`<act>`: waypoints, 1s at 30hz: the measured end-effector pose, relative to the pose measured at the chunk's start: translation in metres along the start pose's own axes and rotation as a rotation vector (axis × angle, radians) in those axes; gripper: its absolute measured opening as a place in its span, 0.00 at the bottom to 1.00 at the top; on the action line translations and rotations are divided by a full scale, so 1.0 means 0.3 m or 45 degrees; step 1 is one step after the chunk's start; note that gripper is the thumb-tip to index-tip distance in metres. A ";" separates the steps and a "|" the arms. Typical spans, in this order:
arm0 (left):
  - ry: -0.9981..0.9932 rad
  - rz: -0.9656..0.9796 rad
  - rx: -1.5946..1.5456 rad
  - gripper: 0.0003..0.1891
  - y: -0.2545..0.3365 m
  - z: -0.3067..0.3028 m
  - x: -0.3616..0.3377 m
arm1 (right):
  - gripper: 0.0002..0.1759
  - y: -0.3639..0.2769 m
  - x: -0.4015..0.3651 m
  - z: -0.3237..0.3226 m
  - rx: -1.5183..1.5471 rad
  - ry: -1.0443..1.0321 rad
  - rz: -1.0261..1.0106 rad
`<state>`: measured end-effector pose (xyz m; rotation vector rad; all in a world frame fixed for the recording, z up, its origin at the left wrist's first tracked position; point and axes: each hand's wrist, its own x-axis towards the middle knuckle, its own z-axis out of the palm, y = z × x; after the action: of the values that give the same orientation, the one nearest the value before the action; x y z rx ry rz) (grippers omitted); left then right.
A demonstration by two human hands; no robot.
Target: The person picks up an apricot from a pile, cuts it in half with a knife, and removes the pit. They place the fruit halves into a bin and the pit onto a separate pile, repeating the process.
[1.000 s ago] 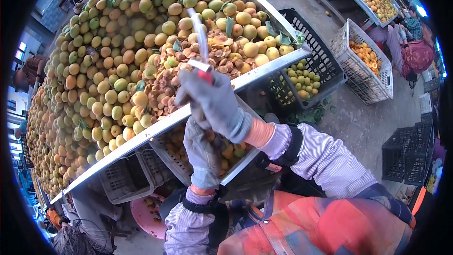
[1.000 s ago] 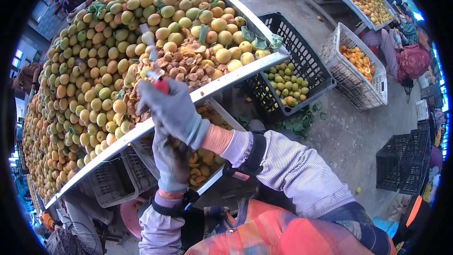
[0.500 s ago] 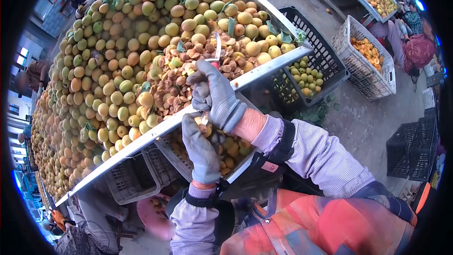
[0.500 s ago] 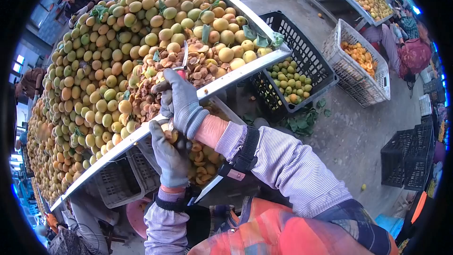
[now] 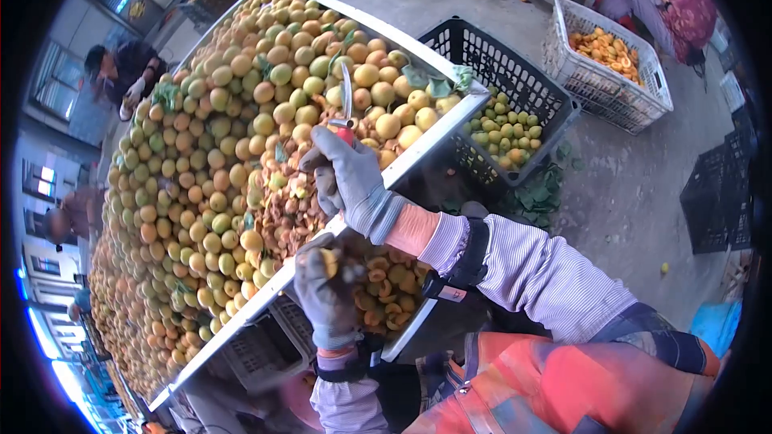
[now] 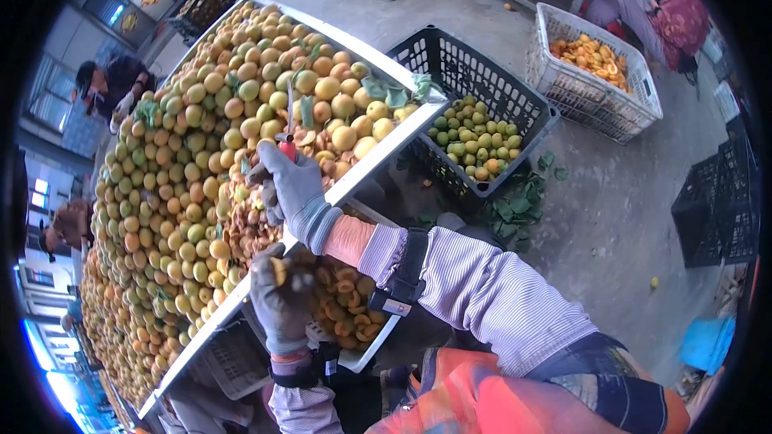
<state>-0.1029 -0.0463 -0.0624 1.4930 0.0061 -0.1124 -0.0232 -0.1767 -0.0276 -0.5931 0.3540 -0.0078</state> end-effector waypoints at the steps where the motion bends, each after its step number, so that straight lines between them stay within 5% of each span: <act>1: 0.033 -0.044 -0.087 0.19 0.015 -0.019 0.019 | 0.23 -0.007 0.001 -0.007 0.004 0.000 -0.010; 4: 0.238 -0.096 -0.188 0.15 0.048 -0.061 0.098 | 0.23 -0.014 -0.010 -0.023 -0.080 -0.053 0.022; 6: 0.091 -0.090 -0.064 0.19 0.083 -0.119 0.156 | 0.23 -0.024 -0.017 -0.021 -0.205 -0.063 0.032; 8: 0.205 -0.441 -0.611 0.27 0.139 -0.130 0.230 | 0.21 -0.037 -0.018 -0.028 -0.257 -0.102 0.067; 15: 0.231 -0.461 -0.288 0.19 0.144 -0.195 0.226 | 0.21 -0.085 -0.025 -0.039 -0.339 -0.061 0.036; 18: 0.210 -0.136 0.322 0.20 0.202 -0.179 0.176 | 0.18 -0.076 0.003 -0.082 -0.324 -0.132 0.108; 20: 0.112 -0.138 0.555 0.17 0.273 -0.136 0.128 | 0.20 -0.075 -0.012 -0.069 -0.472 -0.090 0.038; 22: -0.229 0.355 0.931 0.15 0.354 -0.045 0.074 | 0.18 -0.050 0.010 -0.088 -0.396 -0.131 0.051; 23: -0.255 0.201 1.025 0.11 0.433 0.025 0.027 | 0.18 -0.053 0.005 -0.092 -0.403 -0.167 0.090; 24: -0.311 0.256 0.960 0.09 0.484 0.090 -0.001 | 0.18 -0.053 0.004 -0.086 -0.411 -0.206 0.126; 26: -0.437 0.822 1.133 0.08 0.559 0.188 -0.027 | 0.18 0.009 0.021 -0.099 -0.490 -0.156 0.030; 30: -0.330 0.890 1.069 0.08 0.506 0.167 -0.019 | 0.20 0.002 -0.020 -0.055 -0.628 -0.141 0.141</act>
<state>-0.0997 -0.0845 0.0930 2.2116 -0.8555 0.2953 -0.0343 -0.1845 -0.0388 -1.0567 0.2801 0.2235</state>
